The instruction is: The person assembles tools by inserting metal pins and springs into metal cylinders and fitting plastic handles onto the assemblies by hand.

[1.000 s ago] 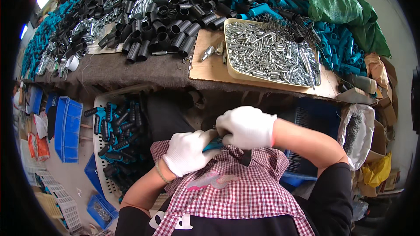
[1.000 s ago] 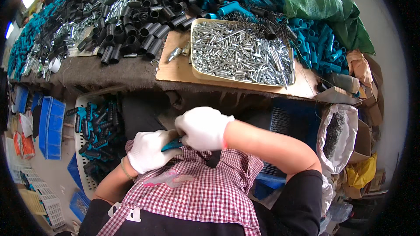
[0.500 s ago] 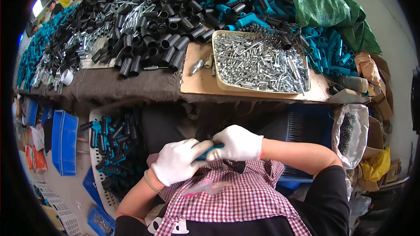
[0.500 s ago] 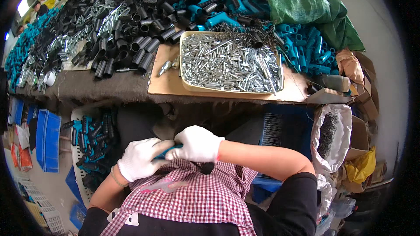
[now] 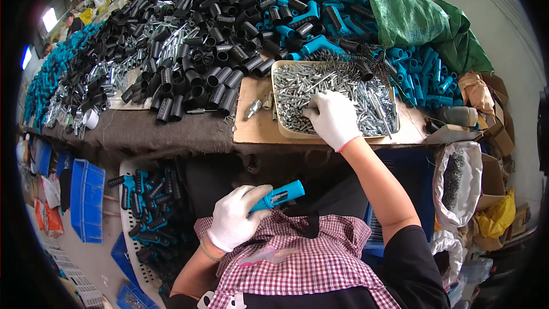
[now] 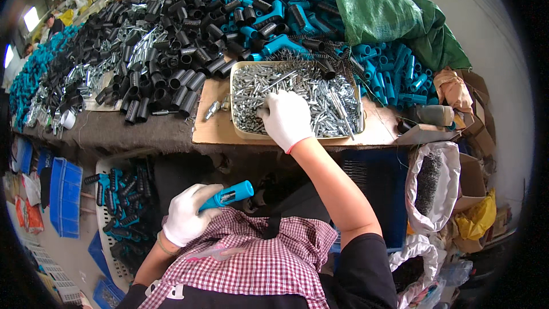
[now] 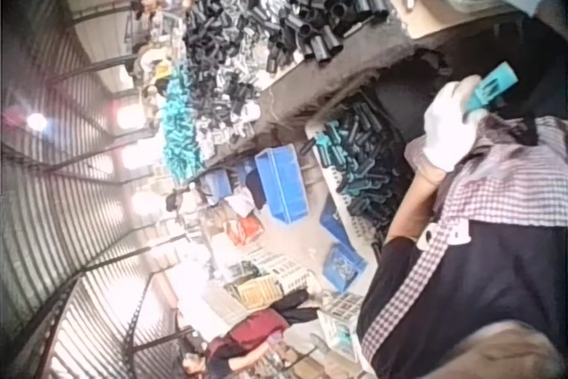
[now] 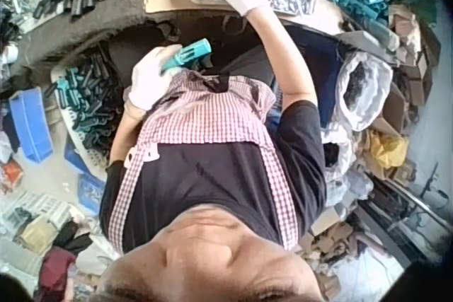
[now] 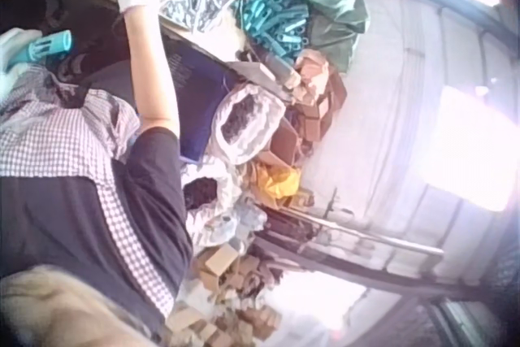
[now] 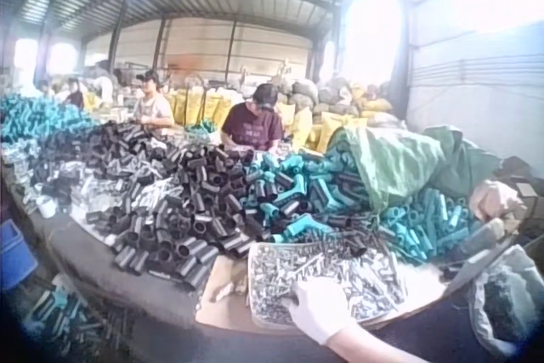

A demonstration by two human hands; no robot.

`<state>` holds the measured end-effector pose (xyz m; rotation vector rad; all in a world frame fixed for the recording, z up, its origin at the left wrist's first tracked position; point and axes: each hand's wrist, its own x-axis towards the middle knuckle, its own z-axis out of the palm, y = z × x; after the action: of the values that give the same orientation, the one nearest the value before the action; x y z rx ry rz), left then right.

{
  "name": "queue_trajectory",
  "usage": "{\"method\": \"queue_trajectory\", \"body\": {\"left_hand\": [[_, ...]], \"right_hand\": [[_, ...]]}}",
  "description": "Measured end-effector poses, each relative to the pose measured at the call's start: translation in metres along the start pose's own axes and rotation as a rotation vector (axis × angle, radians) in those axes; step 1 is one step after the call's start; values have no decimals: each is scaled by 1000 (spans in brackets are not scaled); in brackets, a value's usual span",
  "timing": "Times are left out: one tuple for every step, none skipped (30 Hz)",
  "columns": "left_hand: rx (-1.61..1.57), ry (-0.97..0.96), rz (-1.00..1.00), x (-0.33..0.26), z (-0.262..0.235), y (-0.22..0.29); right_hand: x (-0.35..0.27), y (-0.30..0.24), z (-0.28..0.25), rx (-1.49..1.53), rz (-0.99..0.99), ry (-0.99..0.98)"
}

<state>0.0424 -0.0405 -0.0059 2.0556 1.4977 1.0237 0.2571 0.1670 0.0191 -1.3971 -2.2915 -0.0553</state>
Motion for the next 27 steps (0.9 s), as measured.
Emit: {"method": "queue_trajectory", "body": {"left_hand": [[-12,4,-8,1,1,1],[-24,7,-15,1,0,2],[-22,8,-17,0,0,2],[-32,3,-35,-1,0,2],[-42,-3,-54,-1,-1,2],[-39,-1,-57,-2,-2,1],[-40,-1,-63,-2,-3,1],[-40,-1,-69,-2,-3,1],[-38,-1,-70,-2,-4,2],[-35,1,-65,-2,-5,2],[-33,3,-60,-2,-5,3],[-32,1,-59,-1,-6,3],[-32,6,-51,-1,-5,3],[-32,10,-42,-1,-5,3],[-31,11,-45,-1,-6,2],[-32,20,-39,-1,-6,2],[-34,28,-34,-1,-6,2],[-34,27,-37,-1,-7,1],[-31,26,-35,0,-8,1],[-28,25,-34,1,-9,1],[-17,20,-29,3,-11,2],[-18,21,-40,3,-13,1],[-1,50,-1,3,-14,0],[17,79,34,1,-15,-3],[47,97,74,3,-16,-4],[44,95,67,3,-18,-4],[112,68,80,5,-21,1]], "right_hand": [[0,3,1,46,-4,10],[0,6,1,93,-7,21],[1,7,0,96,-9,21],[1,9,-3,118,9,0],[1,10,-6,141,26,-20],[2,9,-9,143,23,-21],[2,8,-14,185,48,10],[3,9,-16,227,73,42],[4,12,-18,217,103,29],[6,19,-17,240,79,41],[7,23,-17,275,85,43],[8,25,-18,308,94,47],[9,27,-18,308,96,48],[8,29,-18,321,102,33],[9,29,-18,336,104,16],[9,29,-18,337,103,15],[8,28,-18,383,87,59],[7,27,-19,428,74,102],[6,28,-19,429,76,100],[6,28,-21,475,70,79],[4,29,-22,521,68,58],[2,17,-31,525,67,48],[-3,0,-43,595,29,-89],[-8,-16,-48,665,-9,-229],[-17,-28,-49,765,18,-371],[-27,-40,-45,863,45,-515],[-40,-49,-42,939,32,-535]]}}
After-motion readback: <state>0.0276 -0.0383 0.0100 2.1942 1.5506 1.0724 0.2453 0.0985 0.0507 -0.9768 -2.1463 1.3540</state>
